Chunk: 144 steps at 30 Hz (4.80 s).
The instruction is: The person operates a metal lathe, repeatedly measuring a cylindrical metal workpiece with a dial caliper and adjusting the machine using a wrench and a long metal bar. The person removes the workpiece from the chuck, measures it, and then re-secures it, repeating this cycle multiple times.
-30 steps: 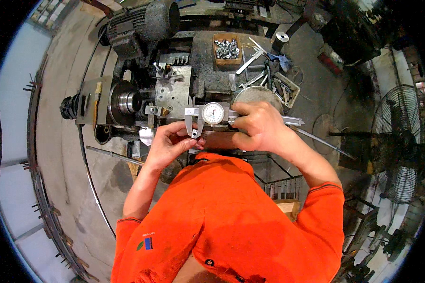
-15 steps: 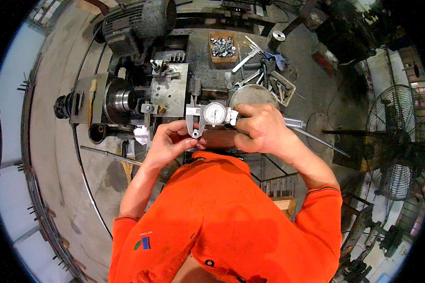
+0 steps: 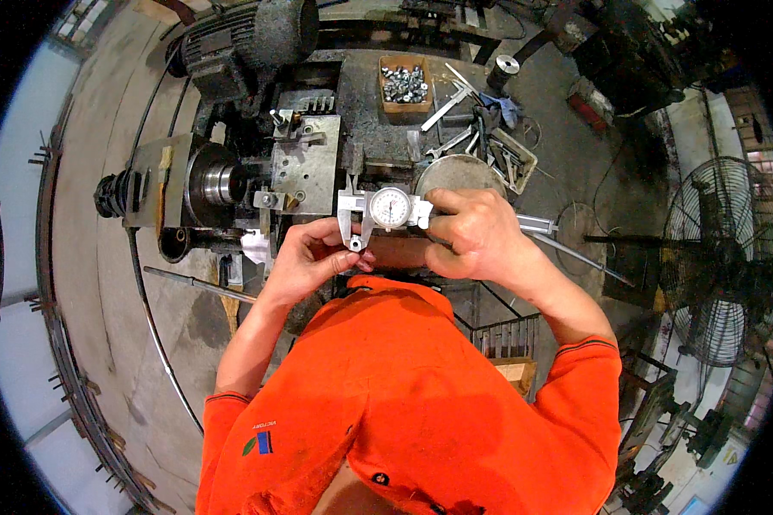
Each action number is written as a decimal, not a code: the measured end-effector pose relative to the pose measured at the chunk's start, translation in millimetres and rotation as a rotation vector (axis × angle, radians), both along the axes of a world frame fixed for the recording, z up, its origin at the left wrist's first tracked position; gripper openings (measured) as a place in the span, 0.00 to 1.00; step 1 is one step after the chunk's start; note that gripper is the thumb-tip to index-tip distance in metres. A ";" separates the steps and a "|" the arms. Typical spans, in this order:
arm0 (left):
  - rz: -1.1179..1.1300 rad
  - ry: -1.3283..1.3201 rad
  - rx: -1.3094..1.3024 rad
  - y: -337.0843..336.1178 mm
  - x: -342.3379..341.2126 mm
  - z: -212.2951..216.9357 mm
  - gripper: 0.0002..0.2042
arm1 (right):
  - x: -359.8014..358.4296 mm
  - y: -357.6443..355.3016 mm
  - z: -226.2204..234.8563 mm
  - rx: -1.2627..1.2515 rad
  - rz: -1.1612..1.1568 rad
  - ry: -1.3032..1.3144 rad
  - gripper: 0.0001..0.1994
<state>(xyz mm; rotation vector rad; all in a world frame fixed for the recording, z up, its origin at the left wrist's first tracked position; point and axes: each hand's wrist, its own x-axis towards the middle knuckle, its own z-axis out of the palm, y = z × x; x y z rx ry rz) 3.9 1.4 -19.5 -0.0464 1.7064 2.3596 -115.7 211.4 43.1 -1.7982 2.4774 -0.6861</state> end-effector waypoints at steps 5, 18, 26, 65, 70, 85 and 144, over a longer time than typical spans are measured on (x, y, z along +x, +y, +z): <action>0.005 0.000 -0.008 0.6 -3.2 -0.3 0.15 | -3.9 0.7 -1.0 0.013 0.001 -0.008 0.08; 0.002 0.004 -0.001 1.4 -5.3 -1.2 0.15 | -9.2 2.0 -8.1 0.023 -0.045 -0.208 0.07; 0.073 -0.056 0.062 6.3 -8.6 -0.7 0.13 | -49.7 -1.3 -26.4 0.011 -0.120 -0.514 0.07; 0.695 -0.052 -0.147 33.4 -42.7 24.2 0.13 | -286.1 -71.5 -318.5 -0.224 -0.523 -0.316 0.13; 0.742 -0.047 -0.080 32.3 -27.7 26.7 0.14 | -276.2 -90.3 -302.1 -0.149 -0.623 -0.350 0.15; 0.830 -0.043 -0.154 3.3 25.3 25.5 0.14 | -212.7 -106.3 -195.0 0.071 -0.391 -0.260 0.13; 0.661 -0.499 -2.075 -359.6 466.6 -152.2 0.05 | 30.5 -291.5 -130.1 -0.188 -0.163 -0.251 0.08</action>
